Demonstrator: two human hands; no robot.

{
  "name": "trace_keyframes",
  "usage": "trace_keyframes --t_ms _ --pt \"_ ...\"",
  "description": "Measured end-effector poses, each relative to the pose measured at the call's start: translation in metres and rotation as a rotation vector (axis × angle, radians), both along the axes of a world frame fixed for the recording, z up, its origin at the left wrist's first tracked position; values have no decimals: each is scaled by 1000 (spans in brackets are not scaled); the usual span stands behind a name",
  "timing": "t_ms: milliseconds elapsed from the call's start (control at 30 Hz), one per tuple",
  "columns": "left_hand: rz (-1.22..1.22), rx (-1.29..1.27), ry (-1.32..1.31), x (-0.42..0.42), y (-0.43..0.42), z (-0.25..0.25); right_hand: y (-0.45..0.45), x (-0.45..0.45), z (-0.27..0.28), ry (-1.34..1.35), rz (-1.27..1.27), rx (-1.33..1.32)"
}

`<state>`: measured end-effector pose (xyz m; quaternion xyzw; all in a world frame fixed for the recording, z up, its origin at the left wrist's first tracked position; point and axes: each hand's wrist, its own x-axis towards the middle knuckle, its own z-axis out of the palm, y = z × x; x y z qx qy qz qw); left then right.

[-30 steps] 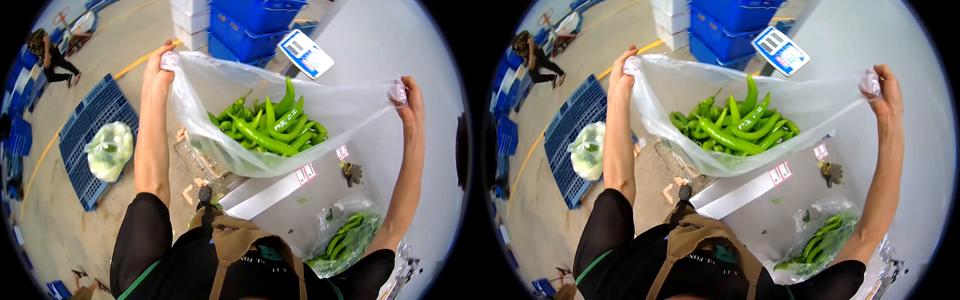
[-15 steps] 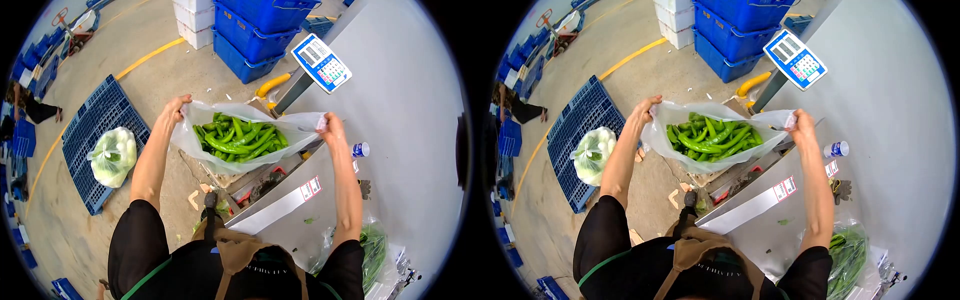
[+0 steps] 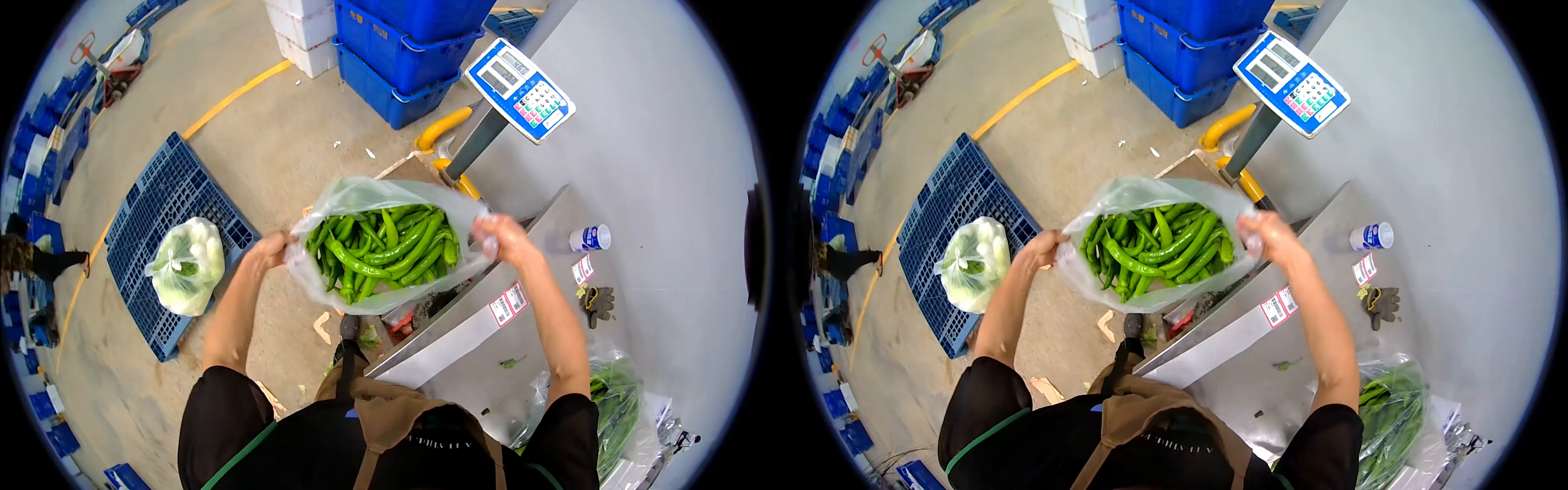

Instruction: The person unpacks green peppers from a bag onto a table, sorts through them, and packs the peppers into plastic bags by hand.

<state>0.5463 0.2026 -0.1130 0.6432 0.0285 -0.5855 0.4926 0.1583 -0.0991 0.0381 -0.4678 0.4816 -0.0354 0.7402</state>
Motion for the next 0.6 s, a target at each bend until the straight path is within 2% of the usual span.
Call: trace_keyframes --t_ms 33,67,100,167,233,333,433,467,533,600 --pt "158 -156 97 -1 -8 -10 -10 8 9 -92 -93 -47" --pt "223 -217 64 -6 -31 19 -18 19 23 -123 -182 -69" --pt "286 -279 29 -8 -61 63 -27 24 35 -235 -164 -53" --pt "179 -664 139 9 -95 106 -32 19 53 -251 -255 -34" --pt "151 -840 204 -1 -118 171 -59 -6 57 -342 -339 41" --pt "159 -936 342 17 -145 178 -61 -21 71 -517 -441 -21" --pt "243 -730 157 2 -158 184 -50 -3 64 -454 -579 -66" --pt "139 -733 190 6 -159 166 -54 -6 48 -411 -485 -51" --pt "164 -678 179 15 -164 132 -54 -3 21 -402 -474 -63" --pt "246 -624 146 11 -167 138 -50 8 22 -361 -505 -129"
